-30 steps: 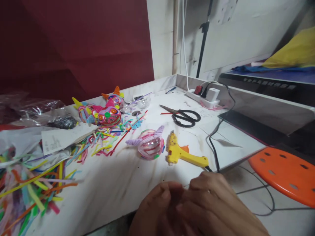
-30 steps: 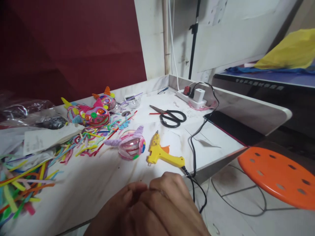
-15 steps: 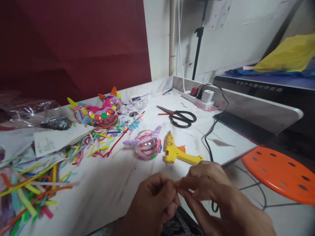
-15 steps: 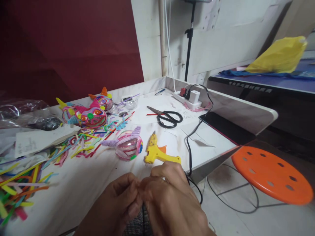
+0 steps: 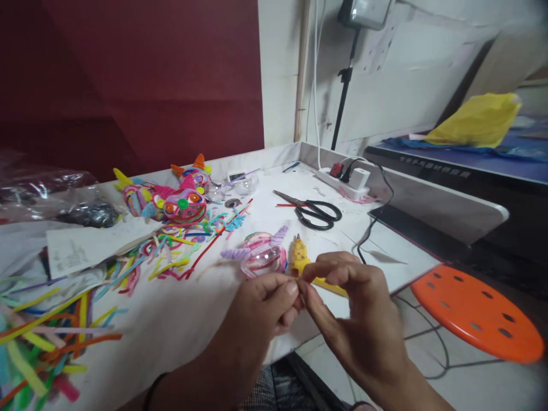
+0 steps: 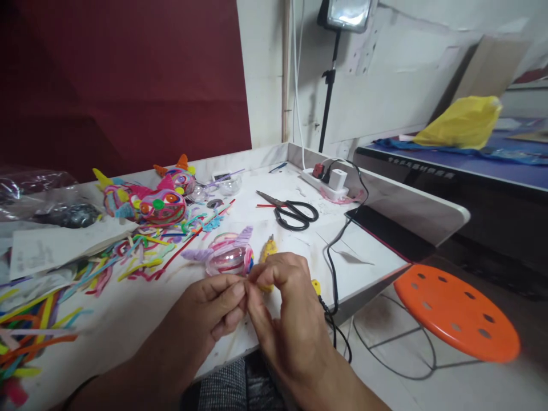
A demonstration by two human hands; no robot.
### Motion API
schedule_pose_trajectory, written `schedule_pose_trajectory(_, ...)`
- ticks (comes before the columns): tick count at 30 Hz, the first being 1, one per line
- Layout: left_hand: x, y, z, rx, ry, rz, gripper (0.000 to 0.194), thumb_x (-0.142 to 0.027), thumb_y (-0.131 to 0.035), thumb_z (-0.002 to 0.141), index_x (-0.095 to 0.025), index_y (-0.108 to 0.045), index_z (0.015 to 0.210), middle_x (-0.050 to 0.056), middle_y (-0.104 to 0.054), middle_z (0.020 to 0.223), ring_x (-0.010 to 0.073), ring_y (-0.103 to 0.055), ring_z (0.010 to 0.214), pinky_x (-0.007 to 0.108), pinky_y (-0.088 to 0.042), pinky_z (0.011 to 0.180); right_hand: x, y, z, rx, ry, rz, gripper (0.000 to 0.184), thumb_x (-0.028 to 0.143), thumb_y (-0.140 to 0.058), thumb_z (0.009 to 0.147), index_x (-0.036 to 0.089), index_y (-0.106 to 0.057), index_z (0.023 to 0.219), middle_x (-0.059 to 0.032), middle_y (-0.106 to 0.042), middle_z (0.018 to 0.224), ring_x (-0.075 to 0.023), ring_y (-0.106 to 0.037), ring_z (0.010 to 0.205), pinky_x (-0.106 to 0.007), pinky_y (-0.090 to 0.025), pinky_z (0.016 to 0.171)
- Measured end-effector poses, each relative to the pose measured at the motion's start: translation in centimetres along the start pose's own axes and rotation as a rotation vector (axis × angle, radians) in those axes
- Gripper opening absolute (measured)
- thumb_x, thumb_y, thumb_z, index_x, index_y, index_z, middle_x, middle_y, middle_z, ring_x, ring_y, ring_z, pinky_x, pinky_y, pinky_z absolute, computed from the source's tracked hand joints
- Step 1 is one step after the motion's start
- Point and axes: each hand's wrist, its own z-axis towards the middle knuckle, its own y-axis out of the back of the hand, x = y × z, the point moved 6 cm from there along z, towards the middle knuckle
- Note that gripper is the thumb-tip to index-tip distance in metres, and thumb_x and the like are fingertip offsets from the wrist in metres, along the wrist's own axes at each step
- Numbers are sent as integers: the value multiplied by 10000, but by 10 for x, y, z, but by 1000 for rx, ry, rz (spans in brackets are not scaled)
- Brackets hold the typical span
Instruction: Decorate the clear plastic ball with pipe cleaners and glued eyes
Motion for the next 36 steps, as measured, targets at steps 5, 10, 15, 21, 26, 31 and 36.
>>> schedule_pose_trajectory(5,-15,16,6,-23,-48,42,191,-332,-629,757,-153,-567,734,-53,-459,584,58,-319,505,214,-203,485,1,1,21,52,43,-185,169,119,-545,902,242,-531,1017,-6,-640,899,-147,-628,825,-287,-493,725)
schedule_pose_trajectory(10,-11,32,4,-30,24,107,225,-395,-567,785,-170,-574,769,-106,-264,479,67,-163,450,235,-121,452,-18,13,42,261,14,-319,118,279,-556,922,216,-568,1020,-22,-668,831,-150,-635,694,-270,-500,609)
schedule_pose_trajectory(15,3,34,-5,112,28,435,237,-381,-522,815,-174,-575,711,-74,-342,504,90,-286,480,247,-202,480,-36,1,30,608,90,-376,165,206,-484,936,194,-603,822,-16,-619,697,-130,-578,591,-256,-432,535)
schedule_pose_trajectory(21,11,61,-13,46,5,709,303,-411,-483,843,-184,-538,651,-65,-307,521,110,-300,523,262,-192,505,-50,-2,38,650,158,-412,145,217,-509,915,180,-643,873,-63,-652,781,-192,-608,731,-341,-493,650)
schedule_pose_trajectory(26,-3,106,-4,-243,-107,669,289,-460,-546,788,-189,-600,703,-54,-381,547,122,-345,526,246,-245,507,-80,-8,62,743,-9,-334,237,278,-604,830,191,-671,1040,-92,-712,1008,-232,-659,925,-387,-539,775)
schedule_pose_trajectory(31,3,127,10,-349,8,433,377,-564,-590,707,-189,-553,705,-70,-429,468,79,-278,389,224,-157,416,-102,-25,72,863,-174,-227,381,357,-660,785,201,-649,1132,-74,-729,1041,-226,-678,907,-364,-542,743)
schedule_pose_trajectory(36,1,129,19,-405,-10,380,330,-506,-565,726,-178,-578,696,-104,-319,355,77,-237,343,233,-138,405,-101,-43,75,979,-166,-167,679,366,-732,734,170,-501,1341,-119,-666,1229,-267,-654,1046,-403,-528,868)
